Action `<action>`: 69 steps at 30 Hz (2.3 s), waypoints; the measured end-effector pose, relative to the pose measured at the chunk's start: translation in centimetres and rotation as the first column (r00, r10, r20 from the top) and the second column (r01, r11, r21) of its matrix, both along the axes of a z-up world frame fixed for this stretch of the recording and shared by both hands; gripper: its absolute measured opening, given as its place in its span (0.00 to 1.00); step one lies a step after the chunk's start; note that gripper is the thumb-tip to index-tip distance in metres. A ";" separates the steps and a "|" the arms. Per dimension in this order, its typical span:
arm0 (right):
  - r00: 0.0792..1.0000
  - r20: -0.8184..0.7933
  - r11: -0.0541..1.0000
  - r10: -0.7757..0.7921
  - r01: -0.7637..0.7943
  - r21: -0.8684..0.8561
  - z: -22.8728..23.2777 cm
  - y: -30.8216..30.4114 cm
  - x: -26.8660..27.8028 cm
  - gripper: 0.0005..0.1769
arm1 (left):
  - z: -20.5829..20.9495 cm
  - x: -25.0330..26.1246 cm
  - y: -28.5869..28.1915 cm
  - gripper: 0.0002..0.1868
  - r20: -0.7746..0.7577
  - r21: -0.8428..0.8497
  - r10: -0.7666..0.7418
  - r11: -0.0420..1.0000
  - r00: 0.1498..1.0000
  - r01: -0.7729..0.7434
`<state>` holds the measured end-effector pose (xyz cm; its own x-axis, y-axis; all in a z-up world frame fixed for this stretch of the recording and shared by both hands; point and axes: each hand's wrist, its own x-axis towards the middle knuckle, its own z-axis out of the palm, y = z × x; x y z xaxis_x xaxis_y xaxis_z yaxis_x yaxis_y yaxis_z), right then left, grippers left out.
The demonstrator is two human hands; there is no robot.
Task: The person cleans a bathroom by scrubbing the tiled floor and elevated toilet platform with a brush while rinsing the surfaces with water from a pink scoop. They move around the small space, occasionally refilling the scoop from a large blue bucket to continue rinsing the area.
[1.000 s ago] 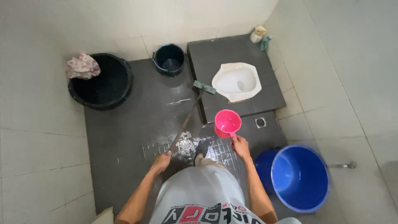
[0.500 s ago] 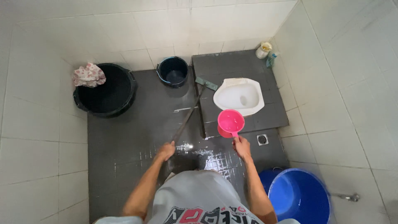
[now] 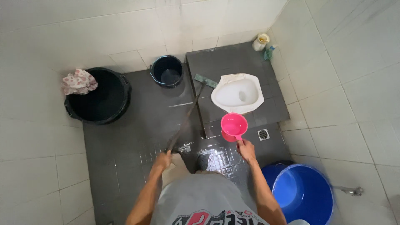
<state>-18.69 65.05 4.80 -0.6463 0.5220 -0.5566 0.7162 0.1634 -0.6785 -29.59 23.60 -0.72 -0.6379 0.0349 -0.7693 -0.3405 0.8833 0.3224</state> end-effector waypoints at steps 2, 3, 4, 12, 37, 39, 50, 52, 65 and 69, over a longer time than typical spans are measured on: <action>0.998 -0.031 0.996 -0.050 0.047 -0.074 -0.3 -0.4 -0.5 0.20 | 0.4 0.9 -1.9 0.40 -0.089 -0.055 -0.049 0.997 0.995 0.045; 0.996 -0.049 0.991 -0.078 0.072 -0.111 -0.4 -0.5 -0.9 0.20 | 0.5 0.4 -2.1 0.40 -0.135 -0.083 -0.079 0.994 0.988 0.068; 0.994 -0.037 0.989 -0.102 0.097 -0.113 -0.3 -0.7 -1.3 0.20 | 0.3 -0.5 -1.9 0.40 -0.103 -0.090 -0.080 0.993 0.991 0.071; 0.946 -0.067 0.943 -0.316 0.306 -0.132 4.0 -3.8 -5.3 0.16 | -2.5 -18.0 6.5 0.31 -0.237 -0.019 -0.495 0.863 0.836 0.505; 0.793 -0.038 0.793 -0.609 0.606 -0.062 4.2 -8.0 -5.6 0.19 | -4.6 -27.9 2.2 0.34 -0.332 0.019 -0.565 0.797 0.755 0.604; 0.802 0.008 0.802 -0.597 0.597 -0.016 4.1 -7.9 -4.9 0.20 | -4.9 -29.8 5.1 0.36 -0.367 -0.029 -0.540 0.820 0.757 0.571; 0.799 -0.008 0.798 -0.601 0.599 -0.067 4.3 -7.6 -4.2 0.17 | -3.6 -25.0 -2.7 0.43 -0.199 -0.029 -0.399 0.915 0.895 0.401; 0.809 -0.021 0.808 -0.588 0.586 -0.067 4.0 -7.5 -4.3 0.18 | -3.8 -21.2 -6.6 0.44 -0.187 -0.079 -0.403 0.915 0.896 0.395; 0.844 -0.040 0.844 -0.535 0.531 -0.079 3.7 -7.3 -5.8 0.18 | -1.7 -20.4 -2.4 0.40 -0.154 -0.005 -0.367 0.929 0.918 0.370; 0.866 -0.008 0.865 -0.500 0.498 -0.059 4.9 -7.9 -6.1 0.19 | -1.7 -24.7 2.4 0.40 -0.146 0.035 -0.277 0.958 0.950 0.285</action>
<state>-24.76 57.17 9.74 -0.3201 0.7484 -0.5809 0.6770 -0.2482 -0.6928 -54.29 26.01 -2.41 -0.6963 0.2678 -0.6659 -0.0293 0.9164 0.3991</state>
